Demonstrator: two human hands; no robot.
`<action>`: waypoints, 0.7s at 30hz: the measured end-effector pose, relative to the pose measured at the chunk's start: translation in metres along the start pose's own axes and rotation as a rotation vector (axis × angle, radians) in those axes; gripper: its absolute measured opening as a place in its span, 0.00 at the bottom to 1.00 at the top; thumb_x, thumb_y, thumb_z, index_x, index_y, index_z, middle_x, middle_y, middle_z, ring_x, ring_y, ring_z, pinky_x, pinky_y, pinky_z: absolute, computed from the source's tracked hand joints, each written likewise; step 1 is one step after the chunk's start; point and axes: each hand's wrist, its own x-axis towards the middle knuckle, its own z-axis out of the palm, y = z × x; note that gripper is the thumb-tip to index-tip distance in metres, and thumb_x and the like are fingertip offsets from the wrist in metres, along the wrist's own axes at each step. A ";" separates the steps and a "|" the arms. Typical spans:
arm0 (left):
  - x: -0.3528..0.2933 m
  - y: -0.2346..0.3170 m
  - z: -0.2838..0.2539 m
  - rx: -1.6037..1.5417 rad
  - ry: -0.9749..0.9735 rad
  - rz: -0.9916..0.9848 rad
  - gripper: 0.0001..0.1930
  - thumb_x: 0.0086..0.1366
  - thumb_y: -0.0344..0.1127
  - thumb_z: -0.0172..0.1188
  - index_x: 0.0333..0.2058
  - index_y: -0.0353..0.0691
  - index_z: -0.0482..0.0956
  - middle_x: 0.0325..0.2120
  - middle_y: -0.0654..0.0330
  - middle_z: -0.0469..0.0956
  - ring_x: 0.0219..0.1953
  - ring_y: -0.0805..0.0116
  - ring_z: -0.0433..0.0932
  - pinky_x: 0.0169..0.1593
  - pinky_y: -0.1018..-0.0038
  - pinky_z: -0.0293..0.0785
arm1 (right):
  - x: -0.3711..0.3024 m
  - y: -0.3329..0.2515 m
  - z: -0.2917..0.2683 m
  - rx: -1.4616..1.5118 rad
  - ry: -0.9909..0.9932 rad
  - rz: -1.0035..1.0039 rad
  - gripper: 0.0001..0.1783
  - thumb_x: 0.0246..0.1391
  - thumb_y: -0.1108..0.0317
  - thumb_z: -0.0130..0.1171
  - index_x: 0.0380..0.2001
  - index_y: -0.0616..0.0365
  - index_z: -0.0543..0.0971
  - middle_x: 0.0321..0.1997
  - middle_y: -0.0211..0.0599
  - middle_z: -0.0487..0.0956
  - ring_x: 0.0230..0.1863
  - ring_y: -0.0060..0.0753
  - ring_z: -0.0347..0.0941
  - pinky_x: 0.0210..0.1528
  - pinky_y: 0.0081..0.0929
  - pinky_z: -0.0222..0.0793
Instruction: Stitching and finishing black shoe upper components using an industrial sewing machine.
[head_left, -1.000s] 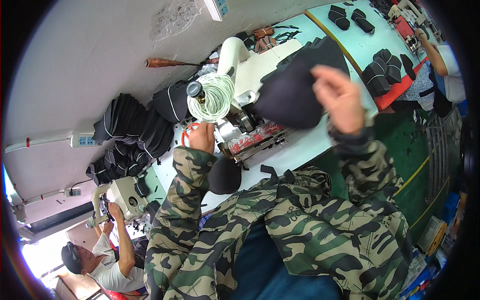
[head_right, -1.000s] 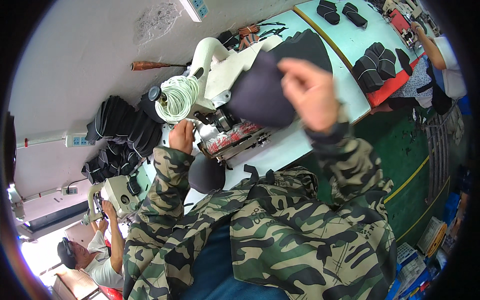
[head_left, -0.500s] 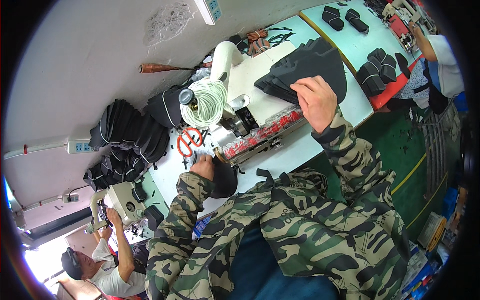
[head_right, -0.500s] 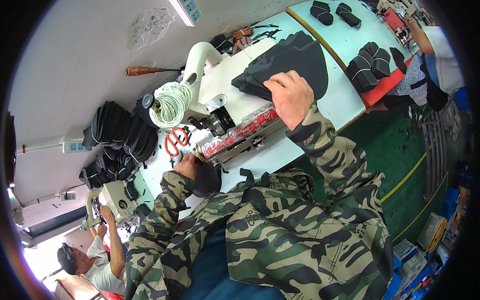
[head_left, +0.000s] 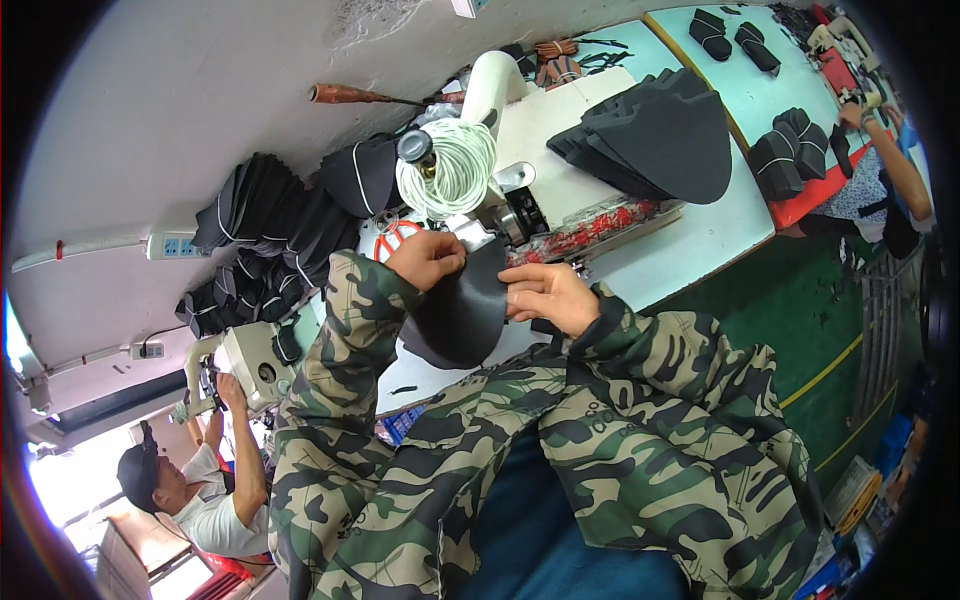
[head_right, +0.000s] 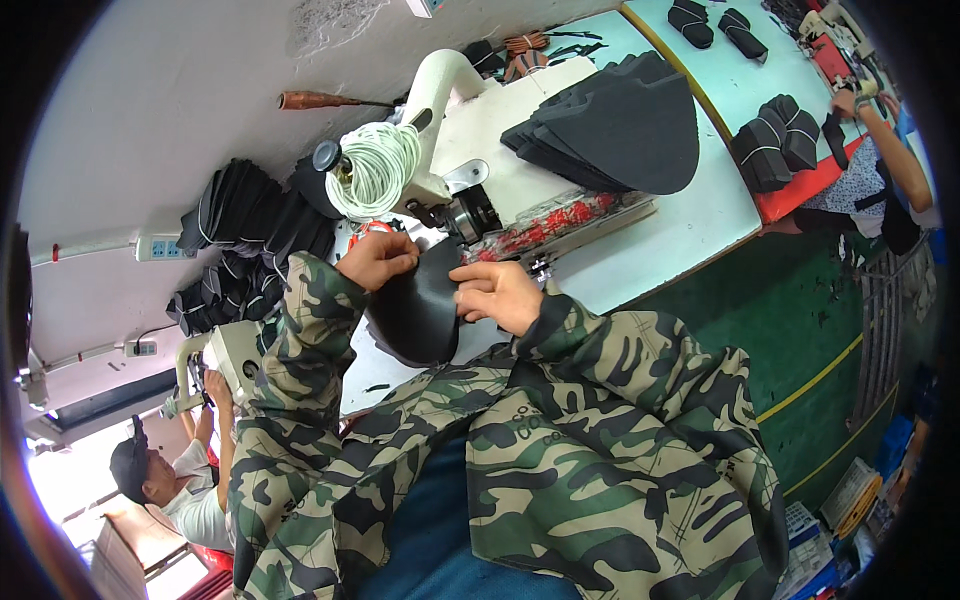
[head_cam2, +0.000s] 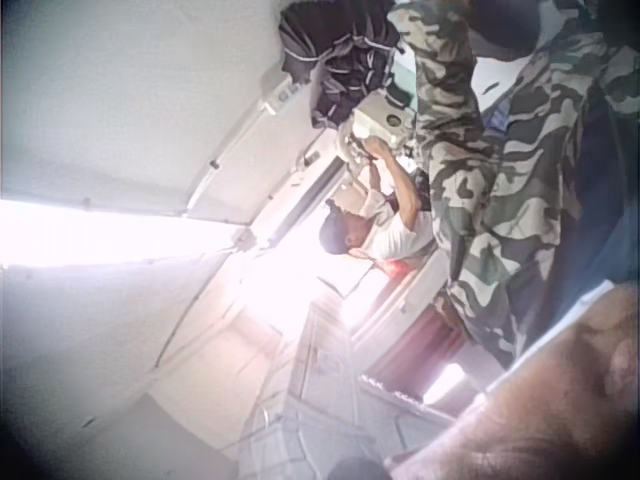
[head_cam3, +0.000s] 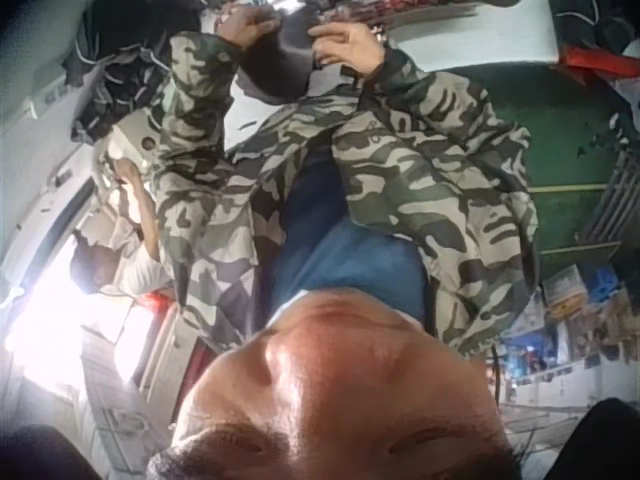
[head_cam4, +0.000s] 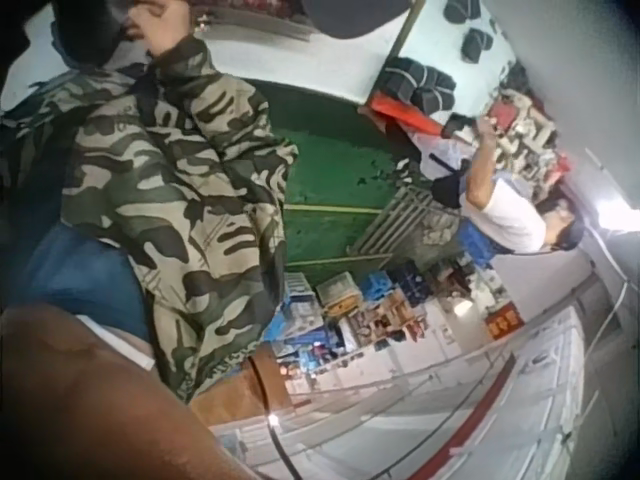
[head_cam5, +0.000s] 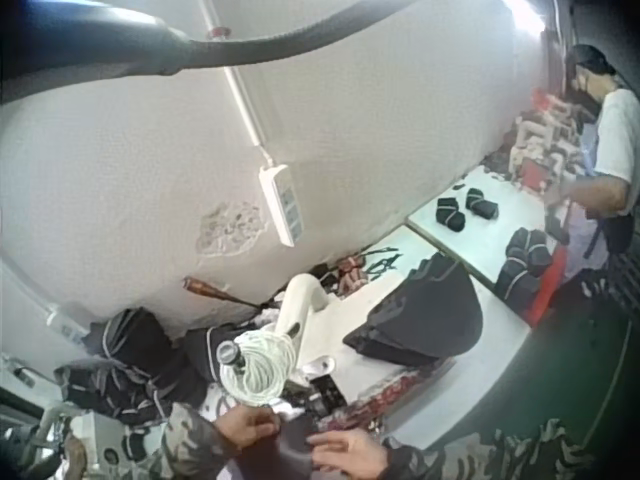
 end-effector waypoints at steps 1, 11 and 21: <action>0.002 0.001 -0.002 0.002 -0.001 -0.004 0.07 0.60 0.29 0.55 0.35 0.31 0.75 0.26 0.66 0.74 0.30 0.78 0.70 0.36 0.80 0.66 | 0.004 0.005 0.004 0.041 0.003 0.011 0.23 0.54 0.73 0.54 0.52 0.71 0.66 0.41 0.43 0.77 0.39 0.28 0.75 0.42 0.24 0.72; 0.023 0.031 0.031 0.603 0.592 0.142 0.13 0.54 0.39 0.60 0.27 0.33 0.80 0.18 0.48 0.76 0.21 0.55 0.76 0.28 0.67 0.70 | -0.003 -0.006 -0.018 0.043 0.032 -0.110 0.20 0.52 0.73 0.57 0.48 0.68 0.72 0.41 0.40 0.77 0.41 0.26 0.74 0.45 0.23 0.70; -0.003 0.039 0.060 0.210 0.416 0.201 0.15 0.66 0.40 0.45 0.38 0.32 0.73 0.23 0.52 0.77 0.14 0.65 0.74 0.19 0.74 0.68 | -0.014 -0.090 -0.050 -0.915 0.150 -0.600 0.14 0.43 0.73 0.57 0.37 0.63 0.78 0.38 0.44 0.80 0.37 0.38 0.77 0.44 0.27 0.69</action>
